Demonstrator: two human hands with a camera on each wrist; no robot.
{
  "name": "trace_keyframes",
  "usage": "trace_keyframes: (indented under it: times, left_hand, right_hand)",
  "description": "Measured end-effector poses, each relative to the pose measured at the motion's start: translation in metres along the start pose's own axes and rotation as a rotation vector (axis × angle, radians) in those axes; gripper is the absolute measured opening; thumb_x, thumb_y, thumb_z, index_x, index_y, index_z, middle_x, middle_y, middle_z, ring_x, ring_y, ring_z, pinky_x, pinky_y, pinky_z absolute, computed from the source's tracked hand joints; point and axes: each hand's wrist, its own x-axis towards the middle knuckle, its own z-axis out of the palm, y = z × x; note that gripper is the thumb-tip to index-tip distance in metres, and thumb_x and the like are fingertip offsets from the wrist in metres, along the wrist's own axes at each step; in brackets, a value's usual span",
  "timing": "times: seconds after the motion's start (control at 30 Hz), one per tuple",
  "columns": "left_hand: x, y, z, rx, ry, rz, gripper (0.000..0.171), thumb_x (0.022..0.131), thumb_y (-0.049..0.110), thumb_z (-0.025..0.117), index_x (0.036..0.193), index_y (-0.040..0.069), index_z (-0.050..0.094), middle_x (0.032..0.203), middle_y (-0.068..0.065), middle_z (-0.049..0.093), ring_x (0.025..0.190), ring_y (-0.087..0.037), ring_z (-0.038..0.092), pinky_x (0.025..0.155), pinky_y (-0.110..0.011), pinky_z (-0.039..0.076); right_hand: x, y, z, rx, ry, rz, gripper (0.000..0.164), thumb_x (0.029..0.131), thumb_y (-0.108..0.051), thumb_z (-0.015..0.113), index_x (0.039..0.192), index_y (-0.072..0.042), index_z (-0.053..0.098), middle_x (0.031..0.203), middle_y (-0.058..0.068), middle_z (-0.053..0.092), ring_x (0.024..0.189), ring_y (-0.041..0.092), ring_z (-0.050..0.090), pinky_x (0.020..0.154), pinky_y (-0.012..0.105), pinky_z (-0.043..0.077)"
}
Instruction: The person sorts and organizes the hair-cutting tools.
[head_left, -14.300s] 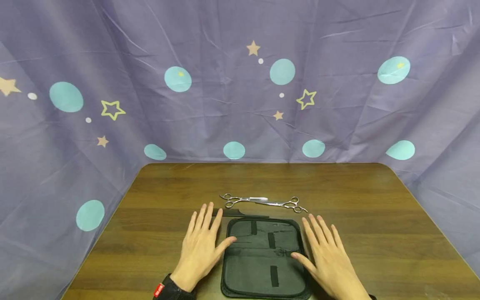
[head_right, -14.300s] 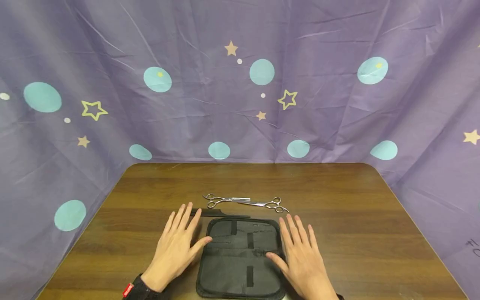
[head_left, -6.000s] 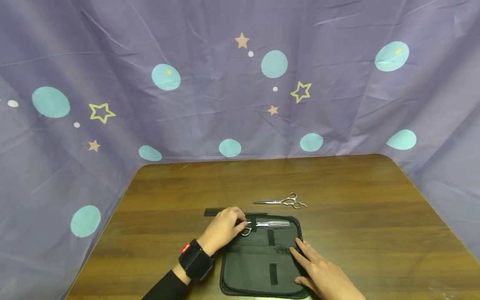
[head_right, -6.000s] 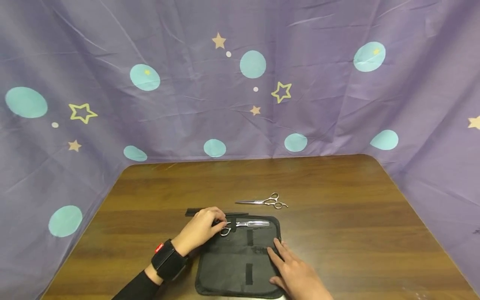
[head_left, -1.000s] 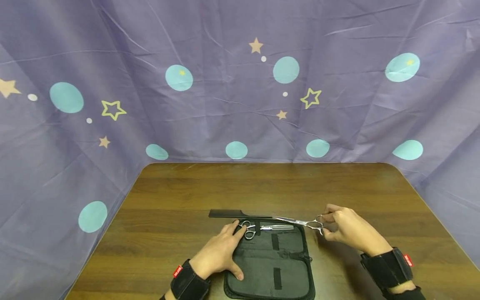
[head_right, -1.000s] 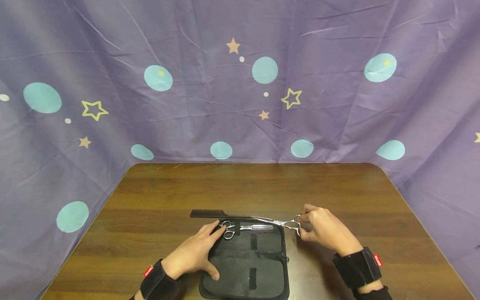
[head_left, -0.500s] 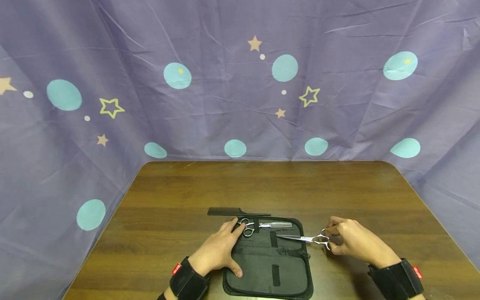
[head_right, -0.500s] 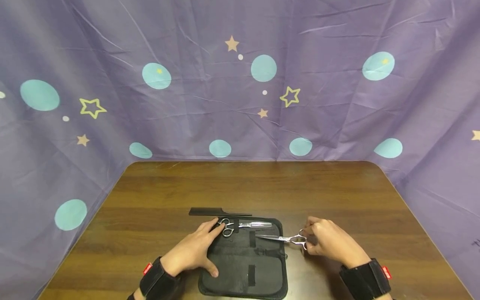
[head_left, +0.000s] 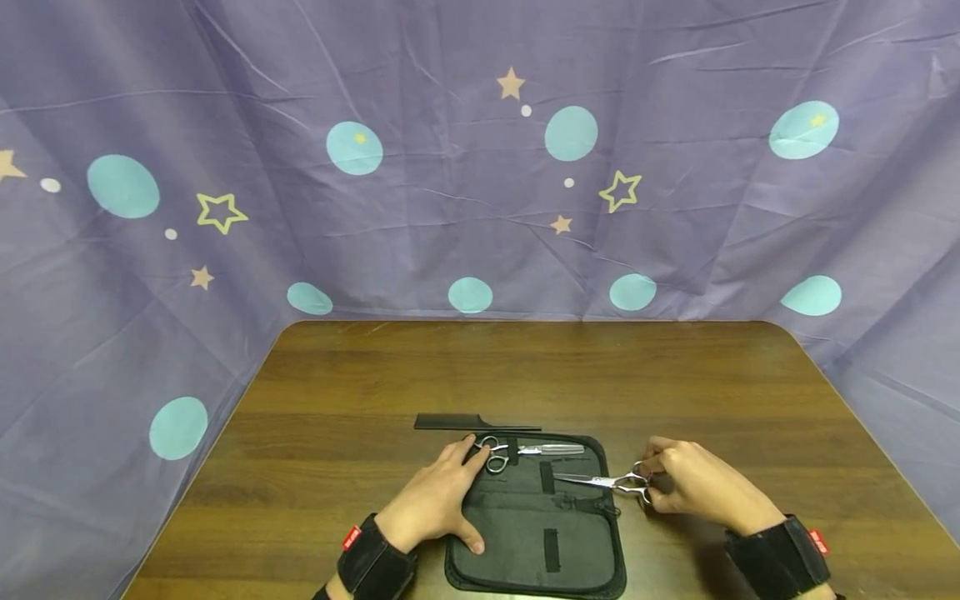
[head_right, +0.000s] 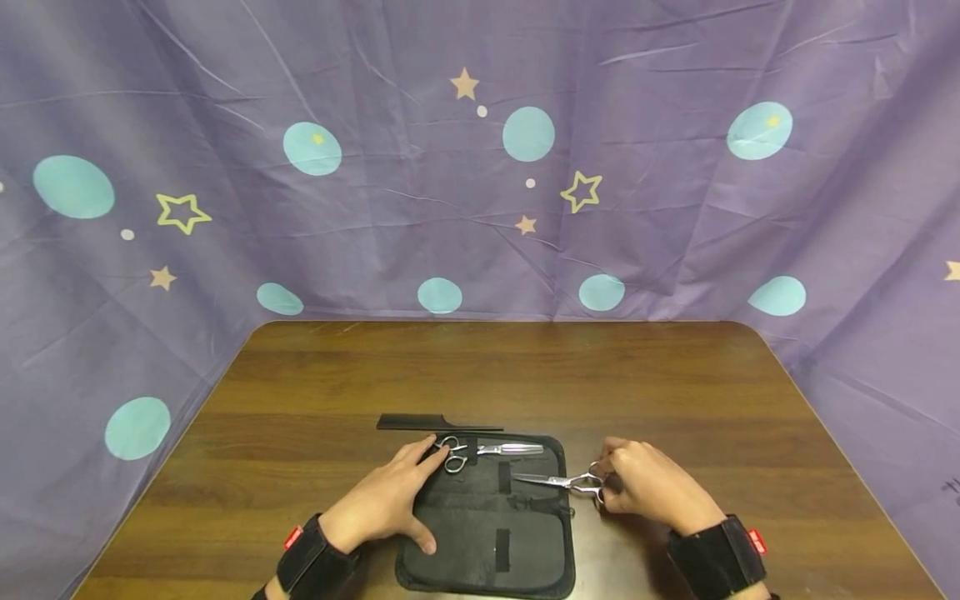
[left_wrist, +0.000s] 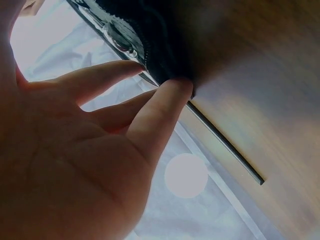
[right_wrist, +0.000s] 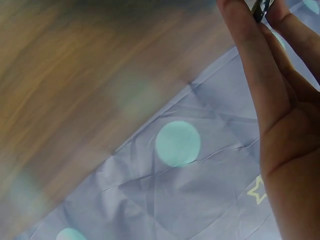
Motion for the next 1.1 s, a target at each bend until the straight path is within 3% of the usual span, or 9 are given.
trace_keyframes:
  times: [0.23, 0.5, 0.77, 1.1]
  left_hand:
    - [0.0, -0.002, 0.001, 0.006, 0.002, 0.005, 0.124, 0.04, 0.054, 0.08, 0.144, 0.01, 0.03, 0.148, -0.018, 0.024, 0.134, -0.033, 0.027, 0.093, -0.05, 0.038]
    - [0.002, 0.0, 0.0, 0.001, 0.003, -0.001, 0.123, 0.04, 0.053, 0.081, 0.144, 0.01, 0.03, 0.148, -0.018, 0.024, 0.134, -0.033, 0.027, 0.093, -0.051, 0.038]
    - [-0.001, -0.001, 0.003, 0.013, 0.013, 0.025, 0.122, 0.041, 0.054, 0.081, 0.143, 0.009, 0.031, 0.147, -0.019, 0.026, 0.133, -0.033, 0.028, 0.091, -0.05, 0.04]
    - [0.0, -0.002, 0.003, 0.009, 0.032, 0.03, 0.122, 0.04, 0.053, 0.081, 0.142, 0.008, 0.032, 0.146, -0.019, 0.027, 0.133, -0.032, 0.029, 0.091, -0.049, 0.04]
  right_hand:
    - [0.016, -0.006, 0.008, -0.01, 0.017, -0.052, 0.018, 0.065, -0.013, 0.067, 0.083, -0.017, 0.069, 0.084, -0.013, 0.051, 0.071, -0.001, 0.05, 0.059, 0.016, 0.042]
    - [0.029, -0.011, 0.011, -0.034, 0.007, -0.016, 0.014, 0.065, -0.014, 0.066, 0.079, -0.017, 0.068, 0.084, -0.012, 0.052, 0.069, -0.001, 0.049, 0.059, 0.017, 0.042]
    - [0.037, -0.021, 0.024, -0.057, 0.015, -0.014, 0.012, 0.065, -0.016, 0.065, 0.077, -0.019, 0.065, 0.081, -0.012, 0.046, 0.063, -0.004, 0.04, 0.055, 0.017, 0.037]
    - [0.046, -0.021, 0.029, -0.151, 0.117, -0.129, 0.012, 0.065, -0.017, 0.069, 0.075, -0.022, 0.065, 0.09, -0.011, 0.048, 0.074, 0.0, 0.045, 0.063, 0.02, 0.042]
